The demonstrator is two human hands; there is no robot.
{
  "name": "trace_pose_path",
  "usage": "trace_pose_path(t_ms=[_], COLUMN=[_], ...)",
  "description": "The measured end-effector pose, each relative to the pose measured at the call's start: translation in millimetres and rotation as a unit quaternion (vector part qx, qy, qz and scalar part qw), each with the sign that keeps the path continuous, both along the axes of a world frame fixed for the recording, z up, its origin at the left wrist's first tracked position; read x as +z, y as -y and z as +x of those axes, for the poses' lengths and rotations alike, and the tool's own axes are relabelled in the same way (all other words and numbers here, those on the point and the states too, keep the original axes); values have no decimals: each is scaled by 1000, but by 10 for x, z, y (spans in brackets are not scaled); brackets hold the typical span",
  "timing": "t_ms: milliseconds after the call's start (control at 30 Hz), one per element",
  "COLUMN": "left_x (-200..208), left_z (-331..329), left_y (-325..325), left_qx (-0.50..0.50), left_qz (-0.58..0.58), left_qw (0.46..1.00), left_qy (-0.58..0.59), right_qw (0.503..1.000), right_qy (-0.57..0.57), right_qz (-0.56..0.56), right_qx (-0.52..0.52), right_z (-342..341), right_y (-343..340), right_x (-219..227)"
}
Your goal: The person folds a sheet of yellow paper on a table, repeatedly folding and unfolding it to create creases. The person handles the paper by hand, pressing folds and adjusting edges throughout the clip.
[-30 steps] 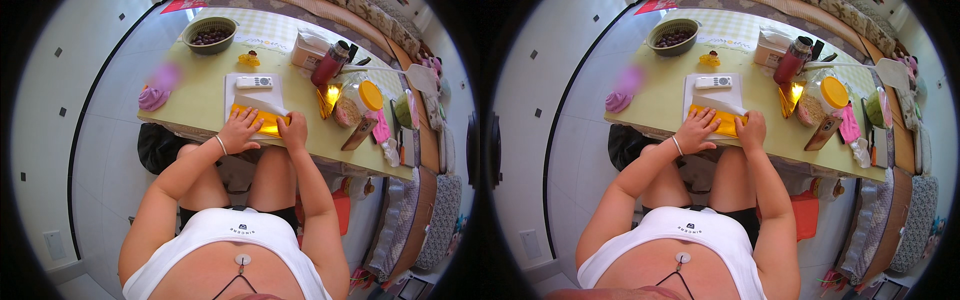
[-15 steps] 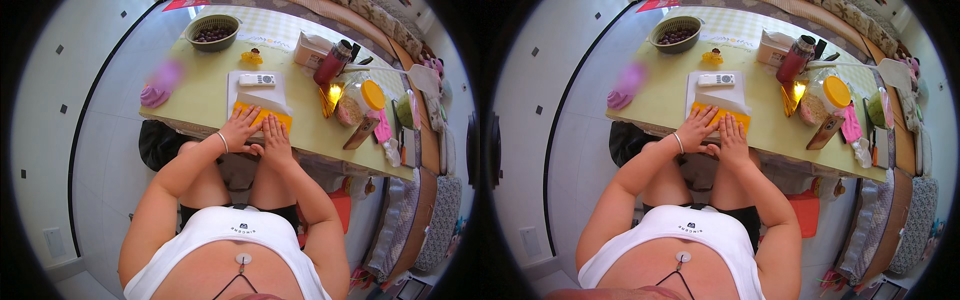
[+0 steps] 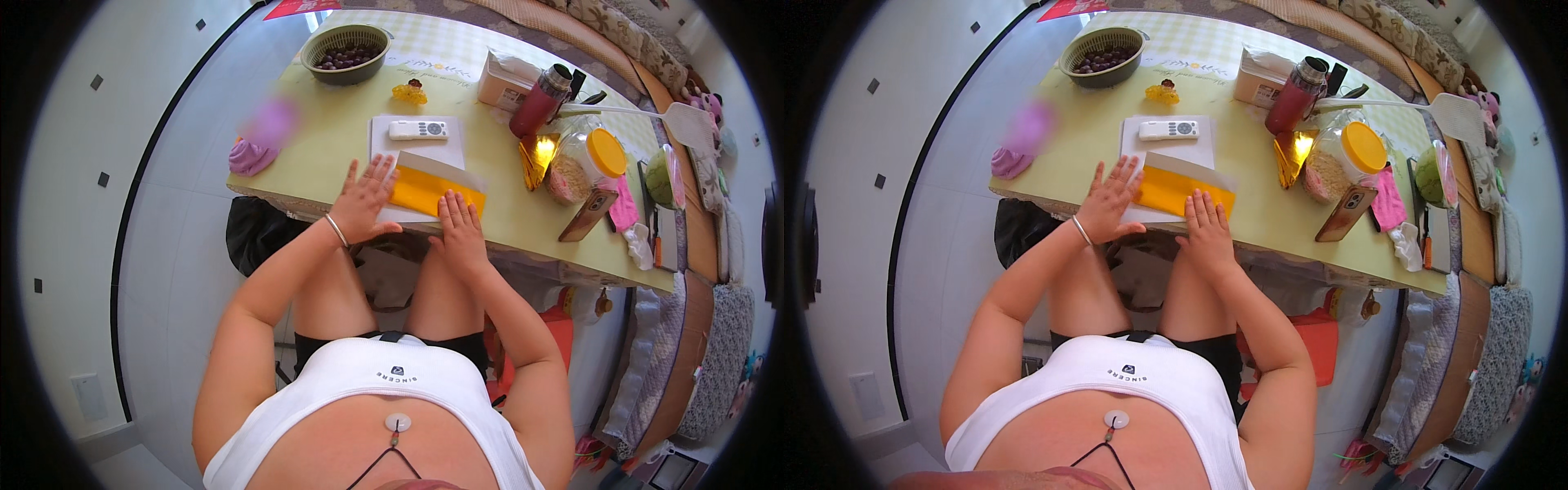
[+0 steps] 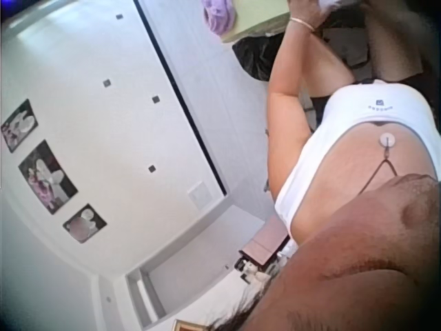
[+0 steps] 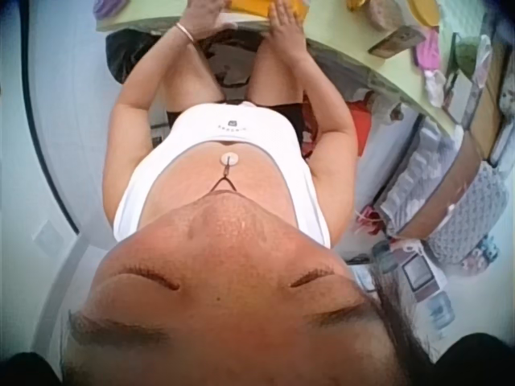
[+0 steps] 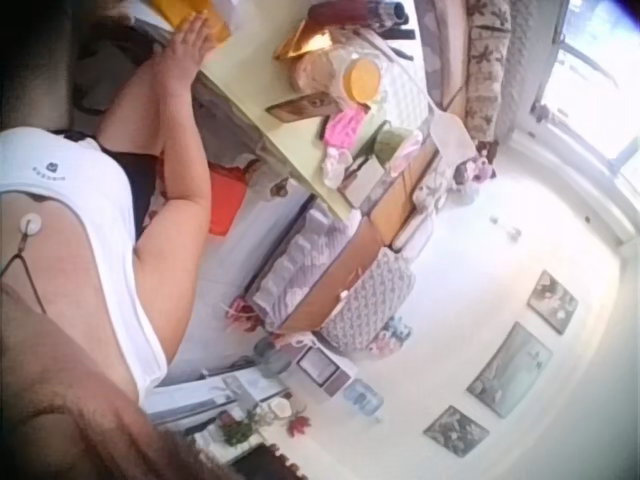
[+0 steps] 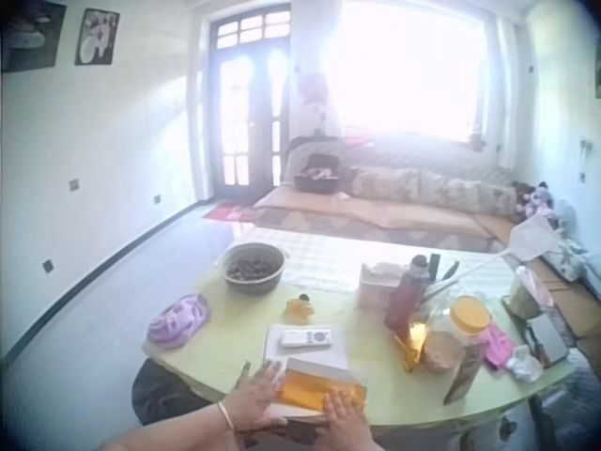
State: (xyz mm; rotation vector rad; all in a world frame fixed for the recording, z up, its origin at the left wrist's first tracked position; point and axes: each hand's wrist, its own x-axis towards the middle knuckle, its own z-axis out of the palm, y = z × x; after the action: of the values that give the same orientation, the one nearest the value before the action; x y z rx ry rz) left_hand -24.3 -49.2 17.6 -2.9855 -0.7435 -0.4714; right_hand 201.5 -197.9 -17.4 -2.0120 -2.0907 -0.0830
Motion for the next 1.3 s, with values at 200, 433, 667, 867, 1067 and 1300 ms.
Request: trace_pose_path(t_ms=[200, 433, 667, 867, 1067, 1300], left_x=[-15, -22, -34, 101, 43, 6], left_z=[28, -293, -310, -145, 317, 591], left_y=[118, -67, -202, -268, 174, 300], left_qx=[-42, -10, -48, -12, -128, -10], left_qz=[-26, -29, -59, -25, -80, -172], left_qw=[993, 990, 987, 995, 980, 956], left_qy=[-106, -135, -138, -98, 128, 238], right_qw=[998, 997, 993, 981, 975, 973], right_qy=[7, -19, 9, -68, -112, -223], right_qz=[29, 12, 58, 132, 162, 55], right_qx=[51, 74, 99, 124, 106, 31], right_z=[-223, -46, 149, 236, 134, 130], right_y=[-165, -134, -3, -12, -47, -287], right_x=[122, 108, 21, -15, 137, 499])
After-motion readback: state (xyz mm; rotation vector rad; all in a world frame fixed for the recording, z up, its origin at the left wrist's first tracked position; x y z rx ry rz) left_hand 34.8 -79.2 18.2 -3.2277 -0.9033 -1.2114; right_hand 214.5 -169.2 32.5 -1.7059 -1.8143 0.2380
